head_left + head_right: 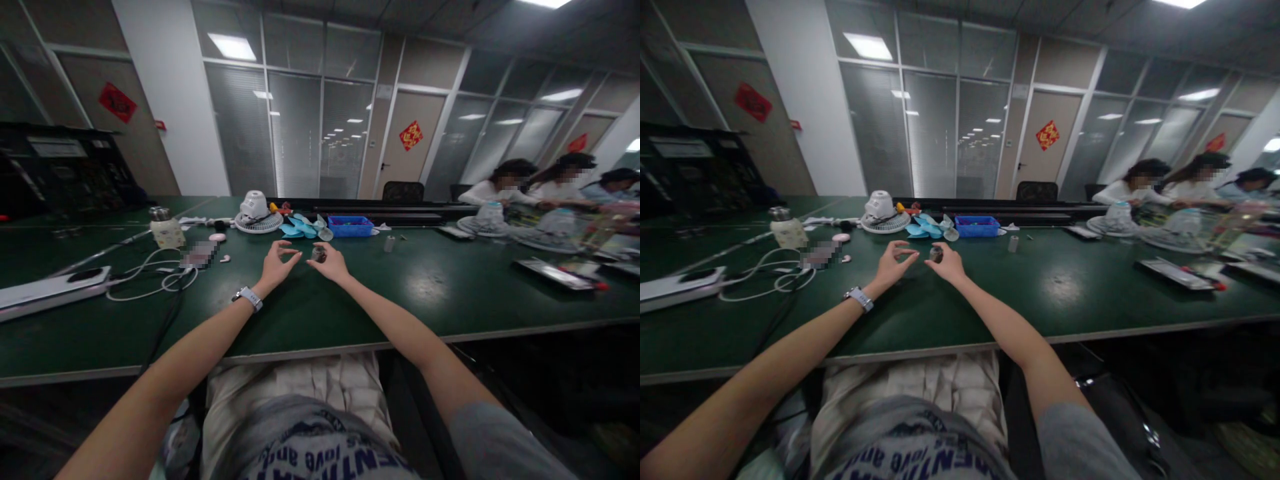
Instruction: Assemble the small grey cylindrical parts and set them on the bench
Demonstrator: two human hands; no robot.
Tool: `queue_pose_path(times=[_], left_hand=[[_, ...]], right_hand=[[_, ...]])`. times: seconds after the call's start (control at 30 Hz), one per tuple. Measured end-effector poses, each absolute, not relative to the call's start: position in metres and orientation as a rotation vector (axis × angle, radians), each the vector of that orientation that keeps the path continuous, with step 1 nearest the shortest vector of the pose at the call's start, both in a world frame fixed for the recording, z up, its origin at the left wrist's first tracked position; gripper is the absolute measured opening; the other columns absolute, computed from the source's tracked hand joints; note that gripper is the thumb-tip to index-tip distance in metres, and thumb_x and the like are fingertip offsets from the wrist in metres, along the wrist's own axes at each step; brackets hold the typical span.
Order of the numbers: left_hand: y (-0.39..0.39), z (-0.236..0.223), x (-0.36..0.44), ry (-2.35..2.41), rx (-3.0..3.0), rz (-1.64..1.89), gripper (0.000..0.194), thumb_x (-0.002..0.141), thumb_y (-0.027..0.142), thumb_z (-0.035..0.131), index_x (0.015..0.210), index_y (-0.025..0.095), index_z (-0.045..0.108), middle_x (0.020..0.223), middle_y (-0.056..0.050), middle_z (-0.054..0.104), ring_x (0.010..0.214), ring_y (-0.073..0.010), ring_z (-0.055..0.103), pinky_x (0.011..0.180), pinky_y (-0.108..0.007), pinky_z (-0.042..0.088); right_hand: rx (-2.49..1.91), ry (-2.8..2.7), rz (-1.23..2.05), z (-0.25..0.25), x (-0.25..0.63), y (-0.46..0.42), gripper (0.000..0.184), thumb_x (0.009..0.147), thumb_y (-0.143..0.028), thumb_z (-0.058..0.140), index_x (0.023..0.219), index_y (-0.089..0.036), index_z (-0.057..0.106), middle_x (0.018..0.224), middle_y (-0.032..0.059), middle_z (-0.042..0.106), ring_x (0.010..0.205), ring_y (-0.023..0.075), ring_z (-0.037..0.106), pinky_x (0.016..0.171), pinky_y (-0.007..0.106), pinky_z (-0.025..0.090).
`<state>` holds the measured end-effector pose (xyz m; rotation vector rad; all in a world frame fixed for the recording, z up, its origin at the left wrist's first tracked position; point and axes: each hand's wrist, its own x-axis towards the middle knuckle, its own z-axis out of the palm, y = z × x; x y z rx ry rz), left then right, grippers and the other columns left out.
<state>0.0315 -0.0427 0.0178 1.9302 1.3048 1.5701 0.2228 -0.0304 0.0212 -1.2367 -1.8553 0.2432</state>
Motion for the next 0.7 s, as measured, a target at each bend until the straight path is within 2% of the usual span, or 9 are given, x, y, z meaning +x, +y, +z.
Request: queue_pose_path(times=[0.1, 0.2, 0.33, 0.5, 0.7], left_hand=[[-0.048, 0.020, 0.040, 1.179, 2.005, 1.617, 0.049, 0.076, 0.041, 0.069, 0.115, 0.020, 0.049, 0.099, -0.008, 0.072, 0.102, -0.0212, 0.066, 0.092, -0.036, 0.047], [-0.048, 0.019, 0.044, 1.173, 2.011, 1.590, 0.046, 0.077, 0.038, 0.068, 0.115, 0.020, 0.050, 0.092, -0.007, 0.073, 0.102, -0.0219, 0.066, 0.092, -0.037, 0.048], [-0.047, 0.019, 0.045, 1.155, 2.004, 1.532, 0.040, 0.077, 0.036, 0.067, 0.111, 0.021, 0.053, 0.088, -0.005, 0.073, 0.093, -0.0212, 0.069, 0.088, -0.036, 0.050], [-0.053, 0.028, 0.046, 1.205, 1.945, 1.569, 0.040, 0.074, 0.036, 0.069, 0.108, 0.020, 0.054, 0.083, -0.004, 0.074, 0.090, -0.0212, 0.070, 0.085, -0.034, 0.051], [-0.048, 0.031, 0.035, 1.449, 1.779, 1.600, 0.042, 0.076, 0.039, 0.068, 0.110, 0.020, 0.053, 0.092, -0.007, 0.074, 0.096, -0.0215, 0.068, 0.087, -0.033, 0.049]], right_hand=[[-1.200, -1.946, 0.328, 0.011, 0.201, -0.037, 0.072, 0.072, -0.033, 0.076, 0.135, -0.025, 0.043, 0.090, 0.0015, 0.071, 0.082, 0.0208, 0.068, 0.079, 0.035, 0.052], [-1.161, -2.048, 0.330, 0.007, 0.196, -0.044, 0.076, 0.075, -0.031, 0.073, 0.141, -0.025, 0.035, 0.092, 0.0026, 0.070, 0.081, 0.0213, 0.068, 0.078, 0.035, 0.052], [-1.165, -2.090, 0.297, 0.008, 0.195, -0.051, 0.074, 0.079, -0.033, 0.070, 0.142, -0.025, 0.032, 0.099, 0.0048, 0.069, 0.085, 0.0217, 0.067, 0.079, 0.034, 0.050], [-1.191, -2.109, 0.258, 0.009, 0.194, -0.053, 0.075, 0.079, -0.039, 0.070, 0.142, -0.023, 0.032, 0.098, 0.0065, 0.069, 0.086, 0.0240, 0.067, 0.078, 0.035, 0.050], [-1.176, -2.076, 0.295, 0.006, 0.196, -0.052, 0.077, 0.078, -0.041, 0.071, 0.142, -0.024, 0.032, 0.102, 0.0072, 0.069, 0.087, 0.0246, 0.067, 0.080, 0.037, 0.051]])
